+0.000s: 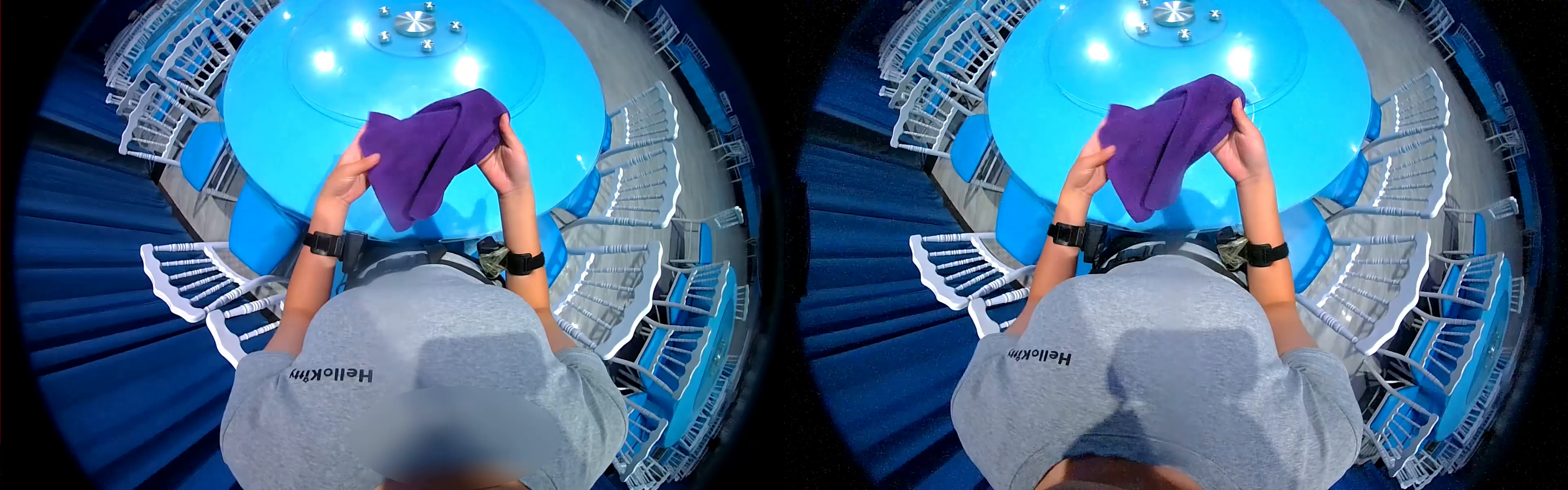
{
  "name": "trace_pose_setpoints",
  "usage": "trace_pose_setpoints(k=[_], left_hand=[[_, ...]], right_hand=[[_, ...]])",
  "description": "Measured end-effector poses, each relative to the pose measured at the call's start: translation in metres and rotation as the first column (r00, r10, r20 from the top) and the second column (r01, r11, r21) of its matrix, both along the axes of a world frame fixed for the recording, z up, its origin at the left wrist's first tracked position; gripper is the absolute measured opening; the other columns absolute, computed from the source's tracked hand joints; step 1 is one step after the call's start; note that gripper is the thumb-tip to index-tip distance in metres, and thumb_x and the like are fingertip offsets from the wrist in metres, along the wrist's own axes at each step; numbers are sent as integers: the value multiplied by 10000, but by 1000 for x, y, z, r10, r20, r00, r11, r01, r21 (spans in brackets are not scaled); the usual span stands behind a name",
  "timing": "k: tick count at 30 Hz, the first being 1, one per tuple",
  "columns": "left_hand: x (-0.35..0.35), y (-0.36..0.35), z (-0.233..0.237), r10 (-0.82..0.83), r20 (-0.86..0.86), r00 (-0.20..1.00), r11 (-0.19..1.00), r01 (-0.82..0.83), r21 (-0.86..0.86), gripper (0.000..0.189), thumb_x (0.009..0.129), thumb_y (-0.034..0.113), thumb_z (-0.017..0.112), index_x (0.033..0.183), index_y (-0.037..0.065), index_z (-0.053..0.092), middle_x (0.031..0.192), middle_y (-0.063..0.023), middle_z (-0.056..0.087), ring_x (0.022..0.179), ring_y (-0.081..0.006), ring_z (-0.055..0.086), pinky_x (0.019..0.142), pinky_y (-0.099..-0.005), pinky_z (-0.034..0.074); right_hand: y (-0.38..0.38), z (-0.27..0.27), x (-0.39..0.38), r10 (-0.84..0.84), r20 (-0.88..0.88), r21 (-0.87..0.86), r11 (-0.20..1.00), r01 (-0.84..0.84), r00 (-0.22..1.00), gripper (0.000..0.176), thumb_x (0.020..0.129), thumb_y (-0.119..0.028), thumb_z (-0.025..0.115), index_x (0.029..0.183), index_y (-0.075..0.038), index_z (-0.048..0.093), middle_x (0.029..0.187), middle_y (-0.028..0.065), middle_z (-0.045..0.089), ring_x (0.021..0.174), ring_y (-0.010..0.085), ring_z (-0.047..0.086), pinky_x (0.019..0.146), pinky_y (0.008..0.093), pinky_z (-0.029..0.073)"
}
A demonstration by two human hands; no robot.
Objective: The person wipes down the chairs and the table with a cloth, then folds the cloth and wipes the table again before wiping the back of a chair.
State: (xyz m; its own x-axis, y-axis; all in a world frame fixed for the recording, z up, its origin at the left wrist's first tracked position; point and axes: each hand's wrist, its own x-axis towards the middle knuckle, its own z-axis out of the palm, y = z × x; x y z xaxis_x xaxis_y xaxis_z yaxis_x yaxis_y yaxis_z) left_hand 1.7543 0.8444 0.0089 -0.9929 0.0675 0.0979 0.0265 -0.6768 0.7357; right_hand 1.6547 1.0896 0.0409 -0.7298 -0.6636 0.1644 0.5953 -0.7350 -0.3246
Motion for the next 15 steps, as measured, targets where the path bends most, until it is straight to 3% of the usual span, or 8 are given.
trace_pose_setpoints(k=[2,4,5,7,8,9,13,15], left_hand=[[-1,-5,-14,55,83,995,997,-50,-65,817,822,17,571,1407,101,6,1207,-151,475,1095,-232,495,931,-338,395],[-1,-8,-21,180,122,976,980,-167,-113,807,845,-25,520,1406,133,-40,1025,-169,566,930,-219,574,854,-333,439],[-1,-13,-23,177,125,976,980,-163,-112,807,845,-25,520,1406,133,-40,1025,-169,566,930,-219,574,854,-333,439],[0,-17,-17,379,94,921,924,-370,-96,792,855,-3,522,1404,137,-31,992,-156,567,907,-201,570,832,-325,451],[2,-17,-15,485,124,866,871,-464,-161,721,861,15,527,1400,120,60,952,-134,570,866,-168,568,806,-303,460],[4,-16,-15,482,125,867,872,-461,-162,721,861,15,527,1400,120,60,952,-134,570,866,-168,568,806,-303,460],[7,-22,-17,505,89,859,843,-469,-262,457,861,28,533,1279,25,348,927,-109,583,857,-127,562,776,-264,462],[6,-22,-21,493,87,865,839,-447,-311,360,861,31,534,1209,-8,446,924,-101,588,857,-117,560,767,-255,461]], right_hand=[[3,-2,-1,-35,-6,45,998,35,999,382,954,-249,366,1209,26,445,1204,155,513,1106,250,509,945,367,408],[12,-12,-5,-168,-169,417,881,225,971,322,928,-197,435,1155,23,497,1107,122,573,1000,212,563,872,329,445],[19,-15,-8,-170,-167,418,880,226,971,322,928,-197,435,1155,23,497,1107,122,573,1000,212,563,872,329,445],[33,-17,-10,-161,-307,736,585,341,938,232,884,-141,509,1049,14,559,956,68,618,847,158,585,764,281,459],[38,-24,-13,-119,-434,757,489,433,893,231,854,-159,567,1013,8,579,860,39,629,761,118,585,684,239,458],[41,-24,-13,-123,-432,758,488,434,893,231,854,-159,567,1013,8,579,860,39,629,761,118,585,684,239,458],[47,-29,-12,-7,-418,827,412,383,909,216,814,-137,625,965,7,568,756,23,610,647,78,553,579,214,422],[49,-32,-9,-4,-485,853,217,474,874,202,828,-130,604,968,-3,532,753,21,593,654,70,536,585,210,413]])
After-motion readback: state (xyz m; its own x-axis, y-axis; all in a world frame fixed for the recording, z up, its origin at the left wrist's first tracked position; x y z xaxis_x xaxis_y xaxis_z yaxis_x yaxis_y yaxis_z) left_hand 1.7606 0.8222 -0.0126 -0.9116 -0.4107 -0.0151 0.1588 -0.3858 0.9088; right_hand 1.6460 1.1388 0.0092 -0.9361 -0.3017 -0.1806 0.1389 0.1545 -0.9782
